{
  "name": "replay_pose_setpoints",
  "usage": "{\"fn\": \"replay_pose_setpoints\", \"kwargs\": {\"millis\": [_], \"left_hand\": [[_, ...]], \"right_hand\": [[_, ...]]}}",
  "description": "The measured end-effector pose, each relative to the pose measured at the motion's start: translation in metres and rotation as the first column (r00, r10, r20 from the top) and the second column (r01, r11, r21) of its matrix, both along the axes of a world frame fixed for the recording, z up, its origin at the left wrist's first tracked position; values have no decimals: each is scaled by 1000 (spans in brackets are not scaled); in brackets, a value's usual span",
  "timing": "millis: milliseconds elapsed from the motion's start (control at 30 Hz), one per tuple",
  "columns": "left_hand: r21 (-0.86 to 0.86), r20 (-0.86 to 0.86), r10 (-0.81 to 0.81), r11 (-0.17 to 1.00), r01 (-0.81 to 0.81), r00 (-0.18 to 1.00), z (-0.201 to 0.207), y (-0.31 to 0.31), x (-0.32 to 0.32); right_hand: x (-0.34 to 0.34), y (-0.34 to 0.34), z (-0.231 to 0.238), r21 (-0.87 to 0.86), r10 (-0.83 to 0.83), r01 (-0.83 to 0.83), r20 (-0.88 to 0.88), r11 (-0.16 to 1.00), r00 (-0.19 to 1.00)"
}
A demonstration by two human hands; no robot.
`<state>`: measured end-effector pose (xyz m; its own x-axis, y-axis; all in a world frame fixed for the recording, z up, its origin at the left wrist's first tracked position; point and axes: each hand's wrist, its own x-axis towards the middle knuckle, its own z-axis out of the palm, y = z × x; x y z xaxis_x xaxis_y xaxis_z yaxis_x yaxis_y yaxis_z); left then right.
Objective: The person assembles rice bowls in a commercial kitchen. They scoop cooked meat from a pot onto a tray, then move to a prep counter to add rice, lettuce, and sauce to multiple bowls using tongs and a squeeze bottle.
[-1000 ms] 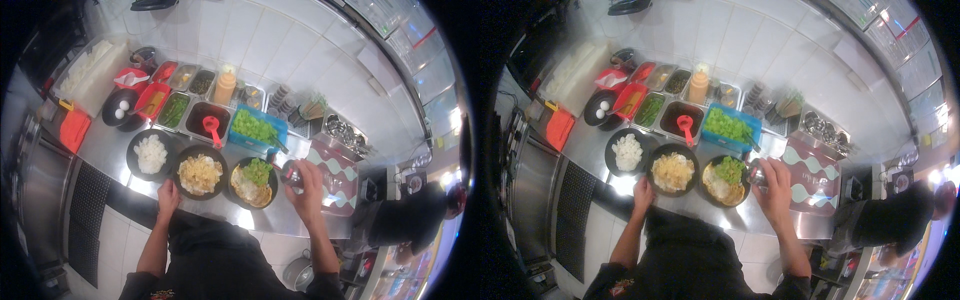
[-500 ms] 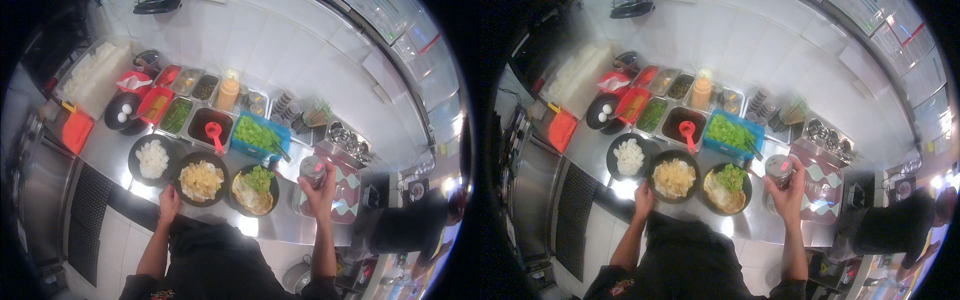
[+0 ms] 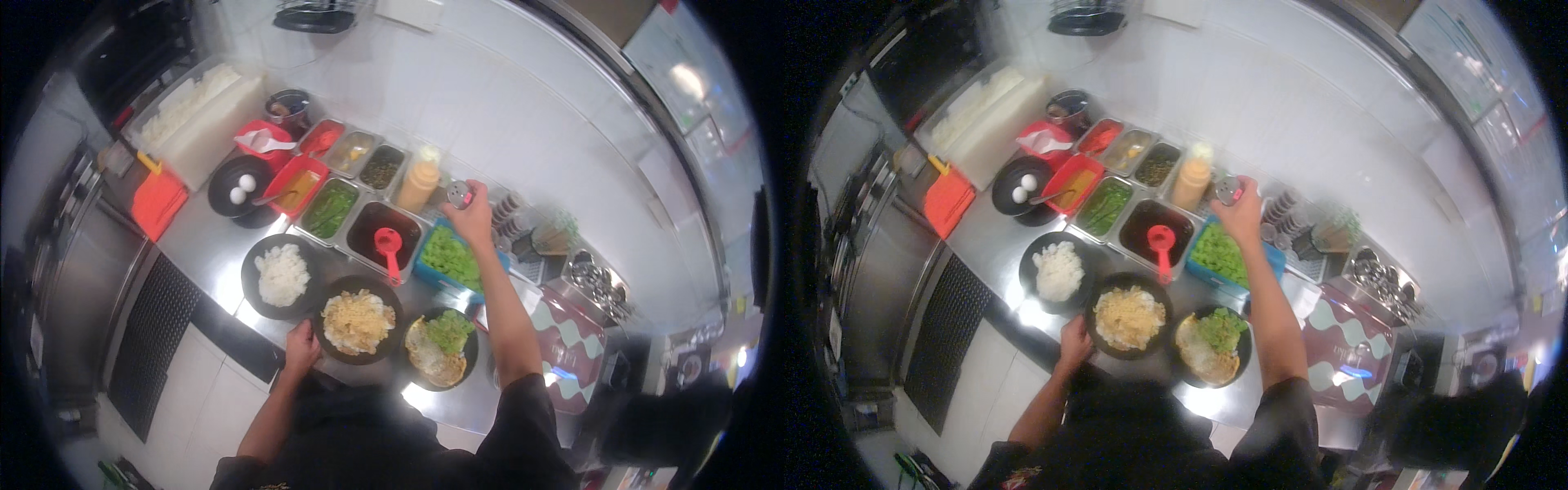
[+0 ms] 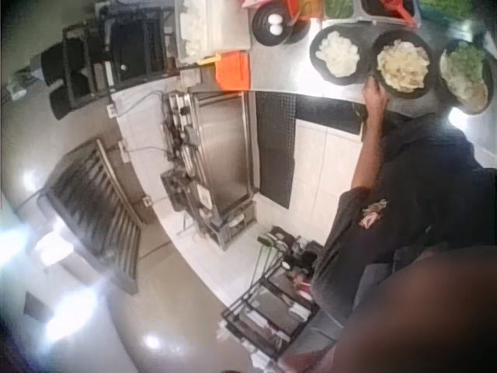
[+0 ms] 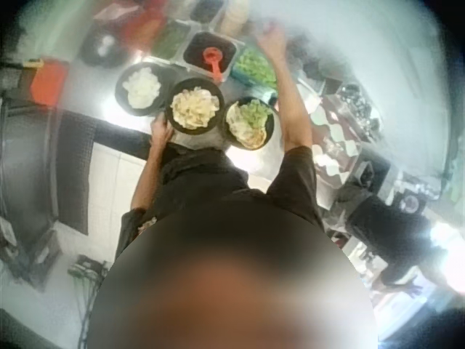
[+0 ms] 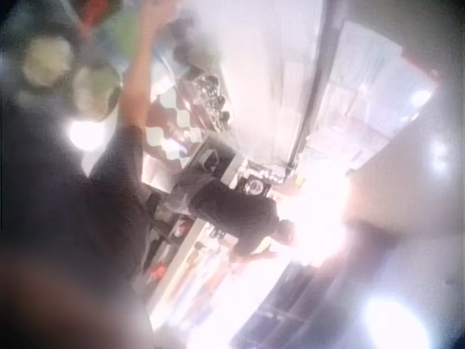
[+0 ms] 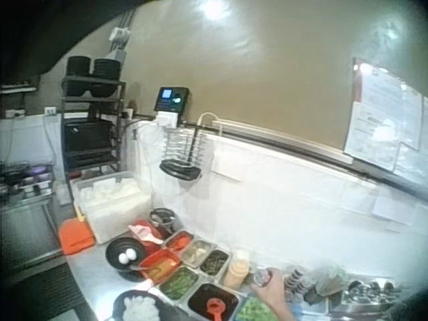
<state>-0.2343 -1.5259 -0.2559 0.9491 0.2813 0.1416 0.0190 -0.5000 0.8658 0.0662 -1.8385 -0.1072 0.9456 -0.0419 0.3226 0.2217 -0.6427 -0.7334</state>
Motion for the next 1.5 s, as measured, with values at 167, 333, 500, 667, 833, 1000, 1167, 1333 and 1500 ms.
{"fn": "replay_pose_setpoints", "kwargs": {"millis": [167, 333, 500, 667, 833, 1000, 1167, 1333, 1500], "left_hand": [[33, -55, -13, 999, 15, 998, -10, 3, -2], [-4, -33, -23, 1000, 22, 999, -8, 1, 1], [-9, -56, -33, 999, 33, 998, -5, 0, 0], [-1, -82, -18, 1000, 18, 996, -7, 2, -1], [29, -122, -40, 999, 44, 992, -9, 3, -3], [92, -128, -34, 995, 46, 991, -10, 5, -5], [114, -137, -52, 991, 68, 989, -13, 5, -8], [105, -152, -53, 992, 70, 987, -14, 4, -6], [-111, -198, -53, 993, 31, 979, 7, 16, -6]], "right_hand": [[39, 1, -46, -331, 11, -65, -165, 941, 986], [50, -14, -46, -252, 110, -187, -293, 949, 950], [60, -27, -35, -267, 112, -171, -224, 948, 968], [85, -28, -25, -245, 15, -44, -119, 968, 993], [122, -8, -16, -196, 196, -215, -111, 957, 974], [166, 12, -5, -178, 444, -523, -347, 834, 826], [171, 13, 1, -49, 536, -603, -406, 796, 740], [137, 4, 38, 201, 456, -418, -219, 886, 862], [76, -22, 114, 396, 297, -272, -3, 877, 955]]}}
